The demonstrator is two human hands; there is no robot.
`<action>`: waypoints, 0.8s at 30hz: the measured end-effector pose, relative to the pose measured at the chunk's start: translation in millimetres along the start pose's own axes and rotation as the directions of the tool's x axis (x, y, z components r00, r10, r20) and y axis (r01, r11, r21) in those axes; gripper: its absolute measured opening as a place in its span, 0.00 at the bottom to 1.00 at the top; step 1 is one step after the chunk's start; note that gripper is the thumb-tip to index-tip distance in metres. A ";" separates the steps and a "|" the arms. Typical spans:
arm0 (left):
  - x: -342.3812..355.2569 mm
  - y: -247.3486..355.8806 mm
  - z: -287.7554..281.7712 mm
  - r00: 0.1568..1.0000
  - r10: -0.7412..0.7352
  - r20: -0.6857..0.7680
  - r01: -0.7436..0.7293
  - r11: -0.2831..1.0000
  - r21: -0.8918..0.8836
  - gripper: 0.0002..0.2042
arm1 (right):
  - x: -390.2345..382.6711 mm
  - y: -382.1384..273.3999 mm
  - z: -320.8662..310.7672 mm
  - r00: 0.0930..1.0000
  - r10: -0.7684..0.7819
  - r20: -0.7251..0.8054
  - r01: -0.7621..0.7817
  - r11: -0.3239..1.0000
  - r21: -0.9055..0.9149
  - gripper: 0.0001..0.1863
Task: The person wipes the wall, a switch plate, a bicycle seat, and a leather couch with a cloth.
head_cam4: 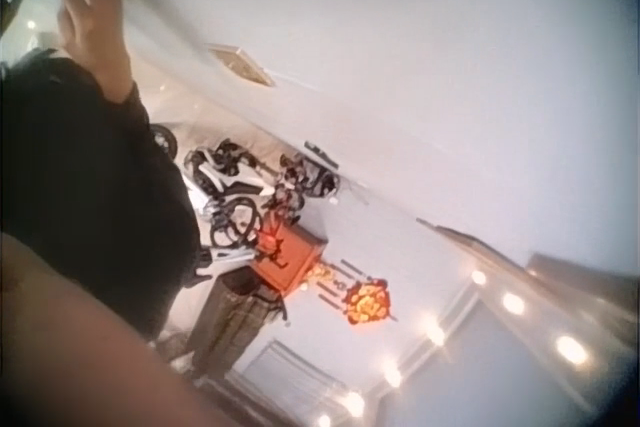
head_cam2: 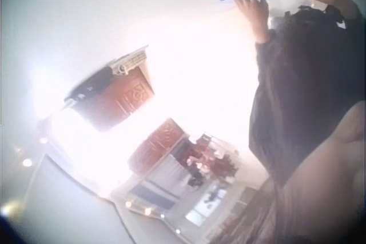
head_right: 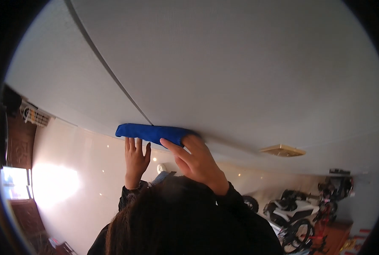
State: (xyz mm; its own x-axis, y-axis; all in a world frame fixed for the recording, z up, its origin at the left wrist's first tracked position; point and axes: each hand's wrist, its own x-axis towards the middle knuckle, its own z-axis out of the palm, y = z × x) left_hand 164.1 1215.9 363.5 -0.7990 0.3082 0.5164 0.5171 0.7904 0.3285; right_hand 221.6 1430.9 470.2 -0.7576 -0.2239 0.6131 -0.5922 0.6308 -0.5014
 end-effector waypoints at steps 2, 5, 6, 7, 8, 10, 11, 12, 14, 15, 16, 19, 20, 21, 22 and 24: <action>-2.4 14.2 -4.9 1.000 0.004 -0.004 -0.004 0.998 0.059 0.17 | -4.5 0.8 -9.2 0.999 -0.017 0.052 0.016 1.000 0.013 0.30; -6.1 32.8 -0.7 0.999 0.024 -0.021 -0.023 0.999 0.035 0.17 | -14.6 -0.3 -26.1 0.995 -0.007 -0.099 0.003 0.999 -0.033 0.27; -2.4 41.1 3.2 0.997 0.069 -0.032 -0.068 0.997 0.022 0.17 | -24.9 0.3 -36.9 0.989 0.014 -0.150 -0.022 0.999 -0.050 0.26; -4.2 44.4 8.8 0.993 0.106 -0.044 -0.104 0.994 0.045 0.17 | -35.3 -3.3 -47.1 0.980 0.095 -0.176 -0.109 0.992 -0.069 0.16; -1.2 53.4 13.7 0.986 0.147 -0.077 -0.146 0.989 0.027 0.16 | -44.9 0.0 -55.3 0.963 0.084 -0.256 -0.112 0.989 -0.099 0.16; 8.1 71.8 12.7 0.979 0.165 -0.123 -0.162 0.986 0.034 0.15 | -55.2 1.3 -63.1 0.865 0.079 -0.495 -0.134 0.988 -0.077 0.17; 12.3 79.9 15.2 0.966 0.195 -0.169 -0.192 0.981 0.032 0.11 | -55.6 6.0 -61.2 0.873 0.068 -0.483 -0.117 0.990 -0.073 0.17; 14.7 84.4 15.6 0.950 0.225 -0.216 -0.223 0.974 0.033 0.07 | -55.9 11.9 -58.0 0.786 -0.004 -0.618 -0.075 0.992 -0.102 0.16; 9.8 91.0 16.7 0.949 0.203 -0.243 -0.204 0.979 0.023 0.06 | -69.4 28.6 -50.9 0.660 -0.121 -0.741 -0.058 0.976 -0.211 0.17; 13.7 90.0 16.4 0.942 0.211 -0.262 -0.215 0.976 0.014 0.06 | -61.1 29.2 -46.3 0.662 -0.139 -0.736 -0.039 0.975 -0.218 0.17; 14.4 86.8 11.2 0.948 0.237 -0.212 -0.238 0.971 0.020 0.07 | -51.3 26.9 -38.0 0.570 -0.139 -0.810 -0.029 0.982 -0.189 0.18; 18.7 68.8 1.9 0.920 0.347 -0.182 -0.342 0.938 0.056 0.10 | -23.2 23.0 -19.2 0.476 -0.127 -0.870 0.041 0.992 -0.122 0.21; 17.8 61.6 -0.9 0.913 0.365 -0.182 -0.357 0.931 0.075 0.13 | -4.6 13.9 -12.9 0.489 -0.165 -0.857 0.040 0.985 -0.167 0.21; 16.8 54.0 -3.9 0.916 0.351 -0.195 -0.341 0.936 0.085 0.13 | 9.3 7.3 -5.3 0.502 -0.202 -0.841 0.038 0.977 -0.212 0.22; 16.4 46.5 -6.7 0.927 0.327 -0.184 -0.316 0.945 0.087 0.09 | 14.8 2.5 -0.8 0.572 -0.190 -0.798 0.037 0.978 -0.206 0.22; 17.1 28.1 -15.0 0.939 0.295 -0.177 -0.284 0.955 0.088 0.06 | 33.1 -3.8 15.5 0.601 -0.230 -0.765 0.036 0.964 -0.262 0.22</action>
State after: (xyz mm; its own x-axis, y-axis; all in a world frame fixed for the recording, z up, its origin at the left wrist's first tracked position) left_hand 169.6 1235.5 393.5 -0.5435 0.4290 0.7215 0.6935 0.7137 0.0980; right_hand 194.6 1409.5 483.0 -0.1095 0.2888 0.9511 -0.5262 0.7950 -0.3019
